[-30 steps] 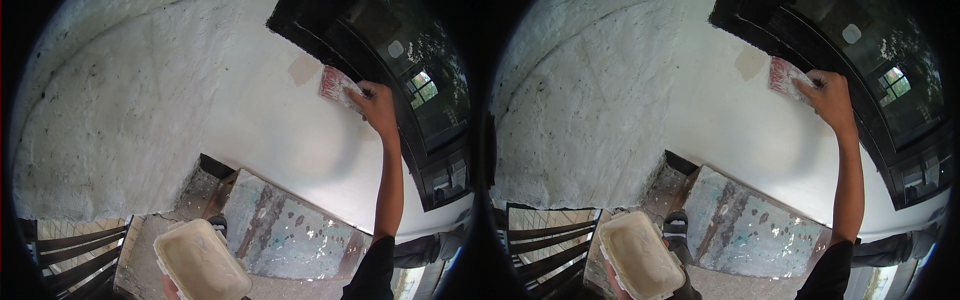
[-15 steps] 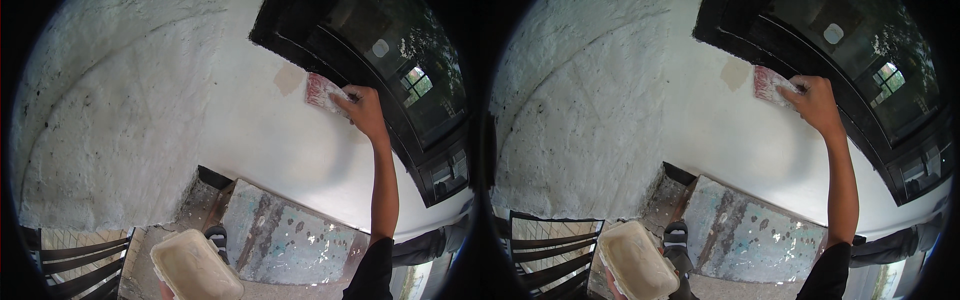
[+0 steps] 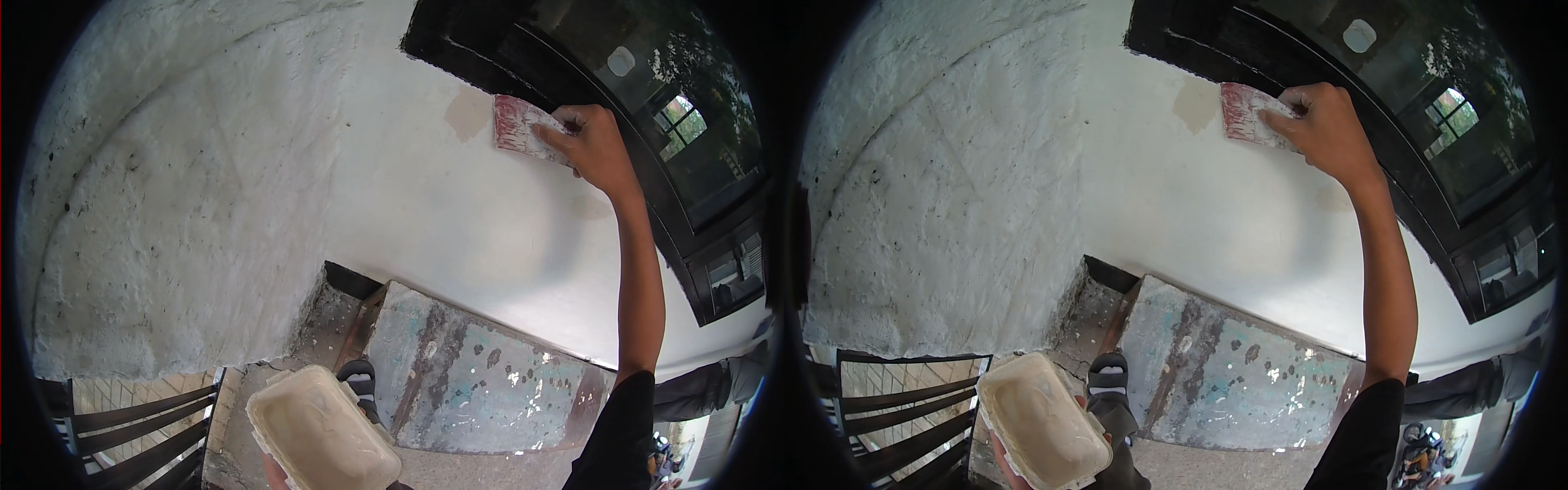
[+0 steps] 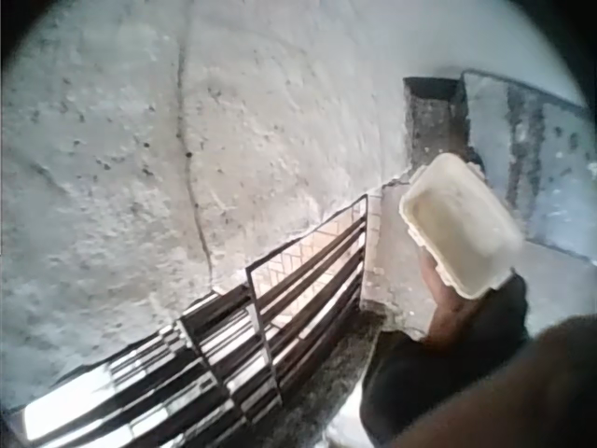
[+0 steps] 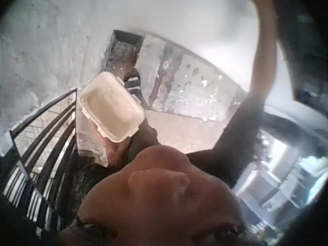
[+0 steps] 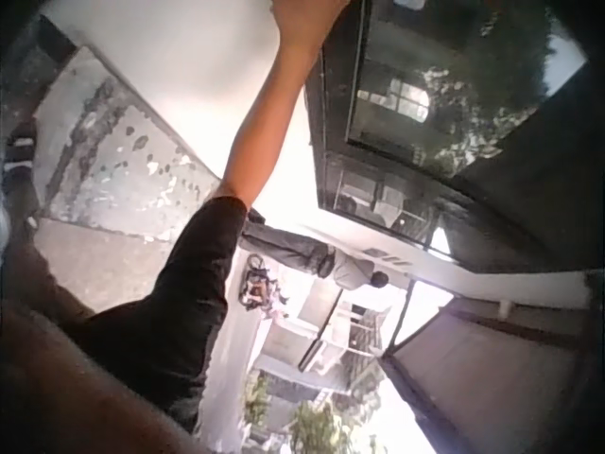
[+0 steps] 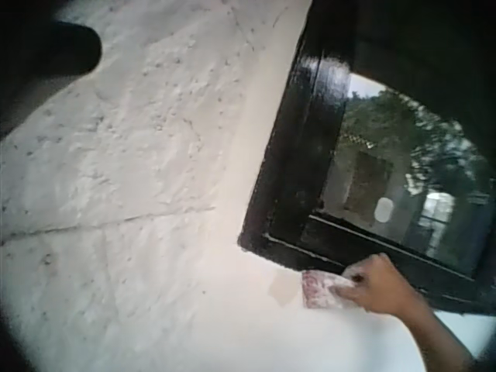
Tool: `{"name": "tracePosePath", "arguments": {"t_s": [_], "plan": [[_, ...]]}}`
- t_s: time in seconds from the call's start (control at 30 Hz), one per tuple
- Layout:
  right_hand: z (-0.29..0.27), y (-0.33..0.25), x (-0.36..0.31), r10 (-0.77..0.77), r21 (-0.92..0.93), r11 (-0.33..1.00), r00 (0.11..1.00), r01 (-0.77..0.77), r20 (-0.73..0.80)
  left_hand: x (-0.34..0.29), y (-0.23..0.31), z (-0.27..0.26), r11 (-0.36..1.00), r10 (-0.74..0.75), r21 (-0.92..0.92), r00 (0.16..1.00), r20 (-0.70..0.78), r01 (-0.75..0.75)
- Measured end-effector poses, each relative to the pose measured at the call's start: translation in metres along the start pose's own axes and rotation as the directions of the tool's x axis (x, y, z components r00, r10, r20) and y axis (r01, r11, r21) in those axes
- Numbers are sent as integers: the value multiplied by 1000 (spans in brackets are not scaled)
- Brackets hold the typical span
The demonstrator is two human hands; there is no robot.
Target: The person walks over holding a plastic container and a putty knife, then scoops putty from the container and applies it onto the wall using the putty knife.
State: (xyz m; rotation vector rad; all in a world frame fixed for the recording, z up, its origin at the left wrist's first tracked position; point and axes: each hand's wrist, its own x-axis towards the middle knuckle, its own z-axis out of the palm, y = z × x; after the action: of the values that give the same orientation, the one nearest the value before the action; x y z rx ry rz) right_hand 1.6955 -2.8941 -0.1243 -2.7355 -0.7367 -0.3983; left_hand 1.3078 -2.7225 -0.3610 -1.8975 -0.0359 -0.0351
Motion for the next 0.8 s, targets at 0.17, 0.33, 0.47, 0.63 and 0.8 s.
{"name": "tracePosePath", "arguments": {"t_s": [0.17,0.33,0.47,0.63,0.8], "plan": [[1,-8,6,18,-30,999,999,-17,37,-10,-5,2,997,72,-41,997,-11,-73],[7,-14,3,-18,-78,997,999,21,36,-13,-8,4,989,121,-88,993,-15,-122],[22,0,-7,-273,-92,961,952,262,-137,-12,-12,7,980,150,-133,988,-20,-151],[43,-13,-39,-24,99,995,996,32,-83,-16,-15,11,964,202,-174,979,-20,-202],[75,2,-50,96,365,926,995,-99,26,-13,-11,10,935,265,-228,962,-61,-272]]}}
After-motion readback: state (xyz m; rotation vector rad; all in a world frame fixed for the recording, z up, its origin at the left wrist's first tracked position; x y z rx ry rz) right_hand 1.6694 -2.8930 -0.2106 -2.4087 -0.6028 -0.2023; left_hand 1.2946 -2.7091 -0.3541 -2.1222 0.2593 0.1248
